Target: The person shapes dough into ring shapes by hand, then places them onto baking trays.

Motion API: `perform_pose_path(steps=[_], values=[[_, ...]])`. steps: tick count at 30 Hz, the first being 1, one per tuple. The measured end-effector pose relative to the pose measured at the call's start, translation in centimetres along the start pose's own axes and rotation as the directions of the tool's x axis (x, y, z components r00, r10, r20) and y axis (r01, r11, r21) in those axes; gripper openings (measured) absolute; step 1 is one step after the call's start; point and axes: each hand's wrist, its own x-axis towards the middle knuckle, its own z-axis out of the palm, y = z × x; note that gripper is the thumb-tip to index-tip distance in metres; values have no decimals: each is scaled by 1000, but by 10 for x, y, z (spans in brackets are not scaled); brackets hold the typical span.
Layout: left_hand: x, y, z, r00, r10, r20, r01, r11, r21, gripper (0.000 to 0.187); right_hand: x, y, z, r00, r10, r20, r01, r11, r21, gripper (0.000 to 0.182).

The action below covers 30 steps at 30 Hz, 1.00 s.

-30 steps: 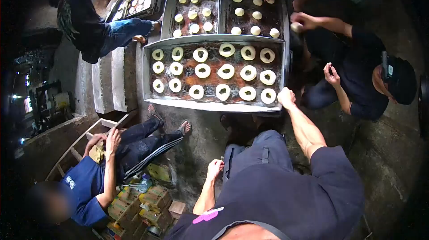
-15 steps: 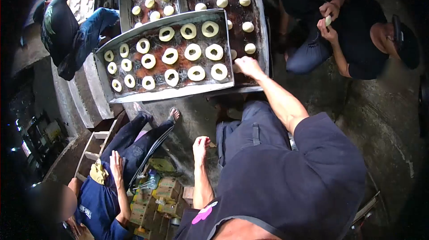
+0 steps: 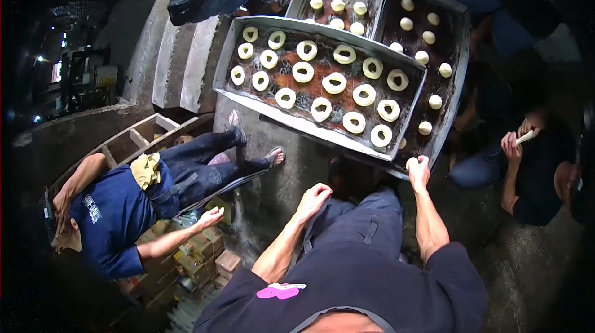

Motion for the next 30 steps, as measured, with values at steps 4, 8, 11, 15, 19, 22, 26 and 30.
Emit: perform_pose_path(steps=[4,8,11,15,19,22,26,30], values=[[1,87,9,984,87,152,-33,944,-329,21,-66,-58,-23,935,-229,271,102,906,410,24],[-24,148,0,937,316,147,-265,920,-290,33,-163,-168,-35,824,-355,442,-170,589,790,26],[-47,161,-34,832,550,79,-470,772,-427,34,-210,-216,-40,775,-538,332,-41,480,876,42],[-86,167,-88,827,562,32,-452,697,-557,42,-242,-244,-14,666,-694,274,126,467,875,54],[-77,137,-109,752,643,-146,-645,673,-361,45,-269,-269,9,546,-822,159,234,332,914,55],[-110,132,-101,752,658,-38,-558,605,-568,46,-284,-299,-10,570,-816,92,452,405,794,46],[-134,146,-119,713,694,-106,-600,524,-604,52,-291,-288,10,406,-893,-193,878,322,354,38],[-146,153,-129,720,693,-33,-392,367,-844,42,-284,-257,4,502,-863,53,711,447,544,31]])
